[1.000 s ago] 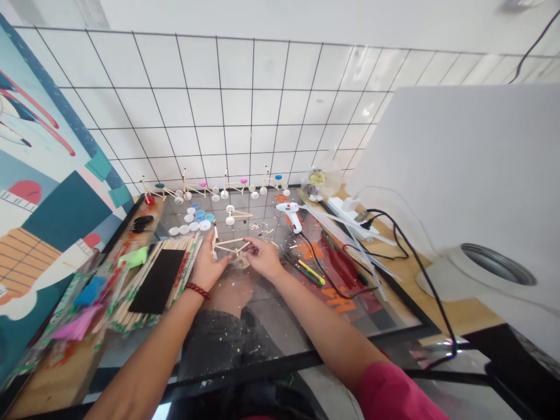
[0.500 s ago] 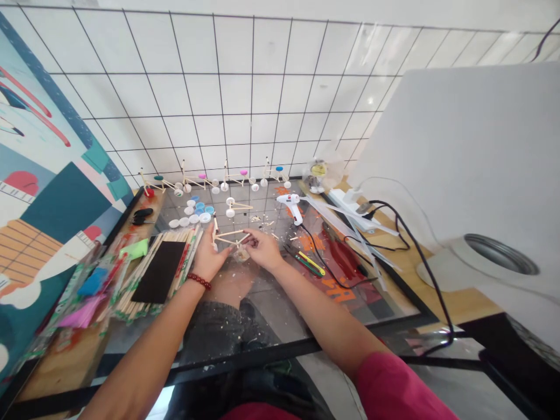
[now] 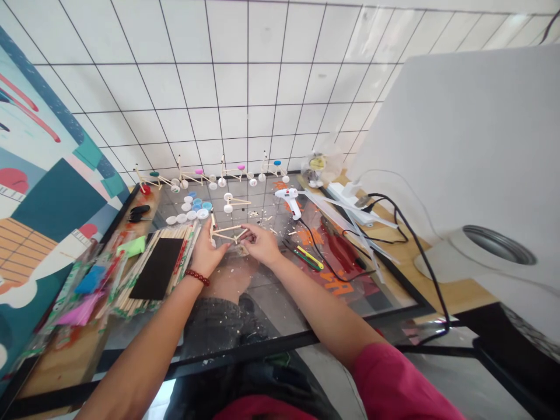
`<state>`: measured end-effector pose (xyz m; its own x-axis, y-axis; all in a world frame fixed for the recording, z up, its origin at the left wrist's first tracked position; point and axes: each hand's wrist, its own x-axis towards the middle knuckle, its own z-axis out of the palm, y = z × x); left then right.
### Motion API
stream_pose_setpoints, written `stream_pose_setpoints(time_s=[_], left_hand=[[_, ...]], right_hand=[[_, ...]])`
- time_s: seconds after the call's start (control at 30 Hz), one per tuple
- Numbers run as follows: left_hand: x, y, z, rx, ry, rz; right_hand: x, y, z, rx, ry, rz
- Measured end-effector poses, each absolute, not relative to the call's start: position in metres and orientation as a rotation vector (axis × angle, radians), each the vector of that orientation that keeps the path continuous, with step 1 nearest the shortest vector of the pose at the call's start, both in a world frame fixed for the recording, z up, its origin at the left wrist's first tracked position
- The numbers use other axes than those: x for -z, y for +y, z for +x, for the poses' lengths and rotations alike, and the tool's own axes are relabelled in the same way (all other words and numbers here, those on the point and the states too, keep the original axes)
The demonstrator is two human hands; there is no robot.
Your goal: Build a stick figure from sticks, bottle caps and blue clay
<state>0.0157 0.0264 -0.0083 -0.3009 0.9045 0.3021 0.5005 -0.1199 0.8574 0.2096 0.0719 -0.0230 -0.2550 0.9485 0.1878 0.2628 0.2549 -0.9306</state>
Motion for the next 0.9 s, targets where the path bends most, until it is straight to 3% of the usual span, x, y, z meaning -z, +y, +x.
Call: stream_pose_setpoints(time_s=[0.9], left_hand=[[0.007,0.025,0.018,-1.408,1.732,1.415]], right_hand=[[0.04,0.081,0.21,-1.045,-1.68,-1.058]])
